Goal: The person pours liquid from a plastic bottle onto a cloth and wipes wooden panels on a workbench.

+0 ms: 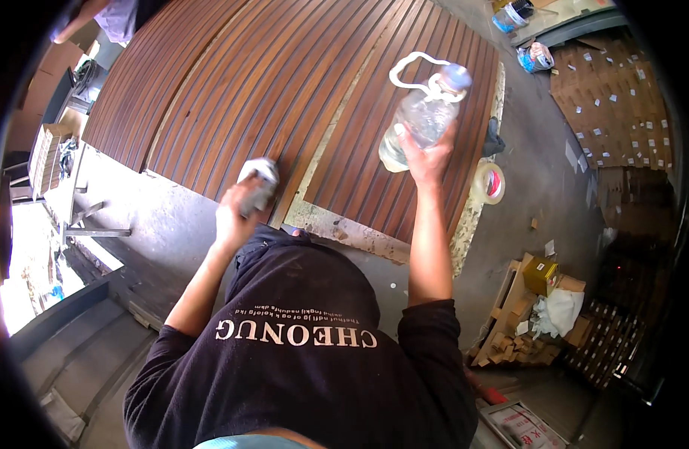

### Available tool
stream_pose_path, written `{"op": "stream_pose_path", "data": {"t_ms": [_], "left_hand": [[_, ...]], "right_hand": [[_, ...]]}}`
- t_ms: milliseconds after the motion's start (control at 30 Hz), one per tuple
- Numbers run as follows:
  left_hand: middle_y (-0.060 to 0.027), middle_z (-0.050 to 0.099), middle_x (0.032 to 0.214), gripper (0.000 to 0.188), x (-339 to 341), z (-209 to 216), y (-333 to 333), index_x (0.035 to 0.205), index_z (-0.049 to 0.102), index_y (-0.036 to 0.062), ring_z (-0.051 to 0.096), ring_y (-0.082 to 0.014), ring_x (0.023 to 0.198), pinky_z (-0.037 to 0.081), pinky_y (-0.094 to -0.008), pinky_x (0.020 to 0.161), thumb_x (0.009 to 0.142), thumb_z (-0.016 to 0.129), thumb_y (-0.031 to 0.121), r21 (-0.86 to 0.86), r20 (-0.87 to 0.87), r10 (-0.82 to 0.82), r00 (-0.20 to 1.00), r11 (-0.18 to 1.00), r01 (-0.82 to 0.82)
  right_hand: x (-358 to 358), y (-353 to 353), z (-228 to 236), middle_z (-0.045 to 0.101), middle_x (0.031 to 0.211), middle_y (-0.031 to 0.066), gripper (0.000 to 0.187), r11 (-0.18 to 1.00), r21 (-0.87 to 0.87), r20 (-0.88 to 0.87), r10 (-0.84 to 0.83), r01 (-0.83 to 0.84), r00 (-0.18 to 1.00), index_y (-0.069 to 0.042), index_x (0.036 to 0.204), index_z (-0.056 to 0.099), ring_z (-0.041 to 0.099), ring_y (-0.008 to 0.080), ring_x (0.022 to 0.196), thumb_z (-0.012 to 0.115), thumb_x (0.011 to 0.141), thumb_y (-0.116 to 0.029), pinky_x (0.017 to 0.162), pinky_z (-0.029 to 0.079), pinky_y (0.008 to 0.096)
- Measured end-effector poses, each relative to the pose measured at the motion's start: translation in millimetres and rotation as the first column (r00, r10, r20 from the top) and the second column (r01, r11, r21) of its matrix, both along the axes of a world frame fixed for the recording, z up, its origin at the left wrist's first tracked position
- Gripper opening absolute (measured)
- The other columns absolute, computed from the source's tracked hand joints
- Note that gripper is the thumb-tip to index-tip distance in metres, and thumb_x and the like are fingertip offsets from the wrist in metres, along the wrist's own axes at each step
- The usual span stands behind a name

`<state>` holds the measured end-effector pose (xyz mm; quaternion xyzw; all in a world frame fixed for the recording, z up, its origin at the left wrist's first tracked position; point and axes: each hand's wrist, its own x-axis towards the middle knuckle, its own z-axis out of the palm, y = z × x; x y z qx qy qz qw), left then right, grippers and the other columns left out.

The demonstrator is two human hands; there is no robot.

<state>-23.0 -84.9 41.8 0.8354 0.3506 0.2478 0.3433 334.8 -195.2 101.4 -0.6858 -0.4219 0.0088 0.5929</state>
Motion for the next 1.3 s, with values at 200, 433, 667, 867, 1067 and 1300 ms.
{"op": "stream_pose_path", "data": {"t_ms": [200, 433, 667, 867, 1067, 1300], "left_hand": [[-0.0097, 0.056, 0.111, 0.047, 29, 4, 2, 0.111, 0.063, 0.0139, 0.053, -0.0293, 0.105, 0.041, -0.0390, 0.086, 0.065, 0.068, 0.009, 0.254, -0.305, -0.143, 0.942, 0.941, 0.225], [-0.0133, 0.061, 0.091, 0.037, 42, -13, 10, 0.104, 0.060, 0.0086, 0.061, -0.0359, 0.091, 0.047, -0.0454, 0.078, 0.067, 0.065, 0.005, 0.149, -0.158, -0.275, 0.948, 0.943, 0.298], [-0.0158, 0.065, 0.093, 0.039, 10, -6, -7, 0.109, 0.063, 0.0105, 0.063, -0.0358, 0.085, 0.049, -0.0443, 0.077, 0.069, 0.064, 0.007, 0.075, -0.153, -0.324, 0.933, 0.938, 0.338], [-0.0148, 0.064, 0.086, 0.036, 104, -17, 45, 0.106, 0.061, 0.0094, 0.063, -0.0368, 0.080, 0.048, -0.0462, 0.072, 0.070, 0.059, 0.004, 0.148, -0.145, -0.202, 0.969, 0.963, 0.223], [-0.0123, 0.063, 0.094, 0.035, 39, -24, 15, 0.107, 0.062, 0.0109, 0.062, -0.0321, 0.092, 0.045, -0.0428, 0.081, 0.072, 0.059, 0.009, 0.303, -0.260, -0.255, 0.931, 0.894, 0.330], [-0.0147, 0.055, 0.094, 0.046, 9, 27, 18, 0.119, 0.058, 0.0092, 0.056, -0.0336, 0.093, 0.042, -0.0439, 0.085, 0.076, 0.068, 0.023, -0.251, -0.212, -0.400, 0.892, 0.904, 0.346]], "right_hand": [[-13, -16, -24, 0.059, 0.109, 0.0093, 0.059, 0.977, 0.183, -0.137, -0.085, 0.110, 0.987, -0.001, 0.123, 0.048, 0.059, 0.0191, 0.099, 0.079, 0.074, -0.013, 0.090, 0.047, 0.0348], [-21, -25, -70, 0.055, 0.121, 0.0139, 0.077, 0.989, -0.007, -0.076, -0.149, 0.149, 0.986, -0.001, 0.129, 0.041, 0.057, 0.0250, 0.109, 0.083, 0.071, -0.028, 0.095, 0.044, 0.0387], [-37, -29, -97, 0.055, 0.123, 0.0174, 0.085, 0.948, -0.092, -0.030, -0.309, 0.305, 0.951, 0.000, 0.133, 0.036, 0.056, 0.0309, 0.113, 0.082, 0.070, -0.035, 0.096, 0.044, 0.0421], [-44, -27, -98, 0.054, 0.124, 0.0196, 0.090, 0.940, -0.093, -0.025, -0.331, 0.327, 0.943, -0.001, 0.134, 0.035, 0.056, 0.0348, 0.113, 0.082, 0.067, -0.039, 0.095, 0.045, 0.0437], [-37, -26, -100, 0.055, 0.122, 0.0198, 0.088, 0.923, -0.122, -0.012, -0.370, 0.366, 0.929, -0.001, 0.131, 0.038, 0.058, 0.0354, 0.109, 0.083, 0.066, -0.039, 0.092, 0.046, 0.0440], [-35, -20, -98, 0.056, 0.117, 0.0217, 0.090, 0.917, -0.092, -0.019, -0.393, 0.389, 0.920, 0.001, 0.130, 0.039, 0.059, 0.0363, 0.106, 0.084, 0.064, -0.041, 0.089, 0.047, 0.0449]]}}
